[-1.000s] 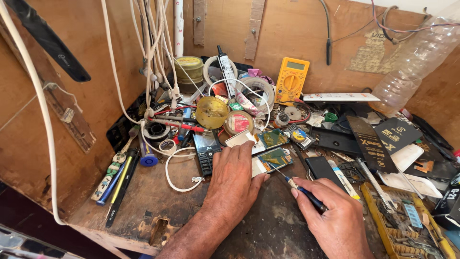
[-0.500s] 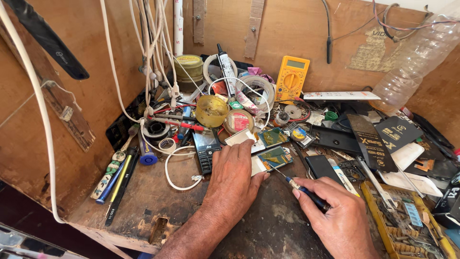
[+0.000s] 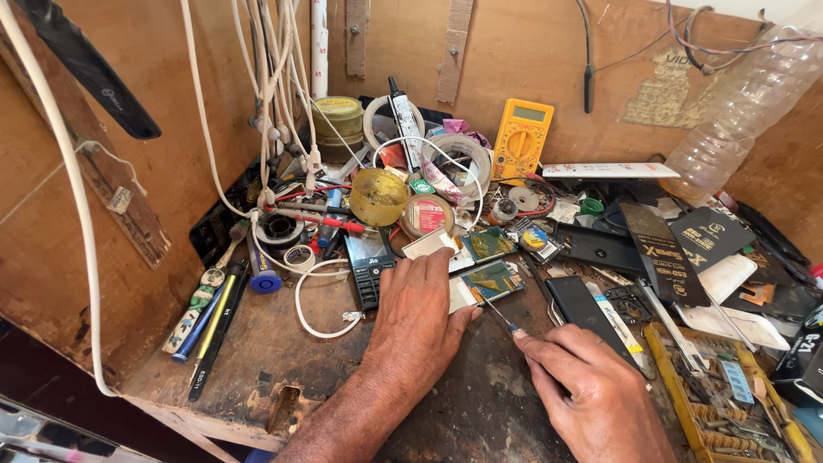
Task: The person uses a soldering iron and a screwdriver to work on a small circuit board, then flips it over to inspect the other side. The person continues to apply heat and make adjustments to the board's components.
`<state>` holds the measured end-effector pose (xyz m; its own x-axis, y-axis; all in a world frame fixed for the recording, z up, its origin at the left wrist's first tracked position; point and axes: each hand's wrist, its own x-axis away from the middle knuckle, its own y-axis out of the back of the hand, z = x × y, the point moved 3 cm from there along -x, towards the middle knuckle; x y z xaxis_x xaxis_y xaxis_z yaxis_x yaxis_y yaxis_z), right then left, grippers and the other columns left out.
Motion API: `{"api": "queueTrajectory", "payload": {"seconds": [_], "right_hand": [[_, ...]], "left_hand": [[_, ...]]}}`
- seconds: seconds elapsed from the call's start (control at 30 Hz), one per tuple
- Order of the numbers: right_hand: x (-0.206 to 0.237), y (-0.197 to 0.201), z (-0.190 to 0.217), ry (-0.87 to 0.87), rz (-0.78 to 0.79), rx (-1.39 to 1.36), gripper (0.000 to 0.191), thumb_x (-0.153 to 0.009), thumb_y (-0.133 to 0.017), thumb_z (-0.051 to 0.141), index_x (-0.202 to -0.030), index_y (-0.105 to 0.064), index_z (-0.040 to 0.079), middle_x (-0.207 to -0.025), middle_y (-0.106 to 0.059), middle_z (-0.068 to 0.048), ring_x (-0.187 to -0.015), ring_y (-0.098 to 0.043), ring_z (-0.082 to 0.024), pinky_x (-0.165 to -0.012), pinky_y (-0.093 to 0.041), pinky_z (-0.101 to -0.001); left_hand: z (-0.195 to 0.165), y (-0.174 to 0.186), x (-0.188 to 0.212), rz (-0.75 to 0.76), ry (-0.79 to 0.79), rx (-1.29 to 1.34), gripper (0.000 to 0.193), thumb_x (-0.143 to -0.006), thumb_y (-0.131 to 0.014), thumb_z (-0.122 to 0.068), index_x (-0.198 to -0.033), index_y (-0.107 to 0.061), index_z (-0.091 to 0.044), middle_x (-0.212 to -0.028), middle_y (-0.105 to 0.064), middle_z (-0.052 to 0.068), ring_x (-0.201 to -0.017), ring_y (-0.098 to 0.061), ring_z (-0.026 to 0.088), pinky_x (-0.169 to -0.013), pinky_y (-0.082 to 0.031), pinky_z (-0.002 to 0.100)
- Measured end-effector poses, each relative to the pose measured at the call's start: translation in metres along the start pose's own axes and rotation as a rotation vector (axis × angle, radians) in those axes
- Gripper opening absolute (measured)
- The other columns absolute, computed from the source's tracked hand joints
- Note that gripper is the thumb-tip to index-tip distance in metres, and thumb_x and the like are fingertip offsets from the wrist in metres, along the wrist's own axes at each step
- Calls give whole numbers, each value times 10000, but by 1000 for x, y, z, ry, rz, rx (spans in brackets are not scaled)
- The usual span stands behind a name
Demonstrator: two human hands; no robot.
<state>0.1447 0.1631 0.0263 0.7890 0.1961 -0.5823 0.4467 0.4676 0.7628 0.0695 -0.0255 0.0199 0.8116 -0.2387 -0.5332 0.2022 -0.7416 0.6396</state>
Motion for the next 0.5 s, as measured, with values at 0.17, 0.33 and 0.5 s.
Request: {"api": "queueTrajectory", "payload": {"seconds": [0.17, 0.33, 0.5], "right_hand": [[2, 5, 1, -173, -96, -69, 260, -731, -808, 55, -988, -810, 94, -913, -772, -48, -808, -761, -171, -754, -578, -302], [-1, 1, 1, -226, -133, -119, 233, -747, -805, 54, -977, -808, 87, -897, -792, -43, -789, -777, -136, -733, -577, -269], [-4, -5, -2, -232, -82, -164, 234, -740, -810, 56, -972, -811, 78, -873, -793, -50, -785, -731, -142, -718, -579, -261]], "left_hand": [[0, 0, 0, -11, -24, 6, 702, -761, -843, -201, -1321, -506, 54, -1158, -617, 227, -1113, -557, 387, -945, -394, 513], [1, -1, -2, 7, 3, 6, 688, -762, -843, -197, -1316, -512, 44, -1163, -615, 228, -1111, -553, 391, -943, -396, 510], [0, 1, -1, -6, -11, 11, 698, -761, -843, -196, -1319, -508, 54, -1160, -619, 229, -1114, -554, 388, -942, -395, 510]]}}
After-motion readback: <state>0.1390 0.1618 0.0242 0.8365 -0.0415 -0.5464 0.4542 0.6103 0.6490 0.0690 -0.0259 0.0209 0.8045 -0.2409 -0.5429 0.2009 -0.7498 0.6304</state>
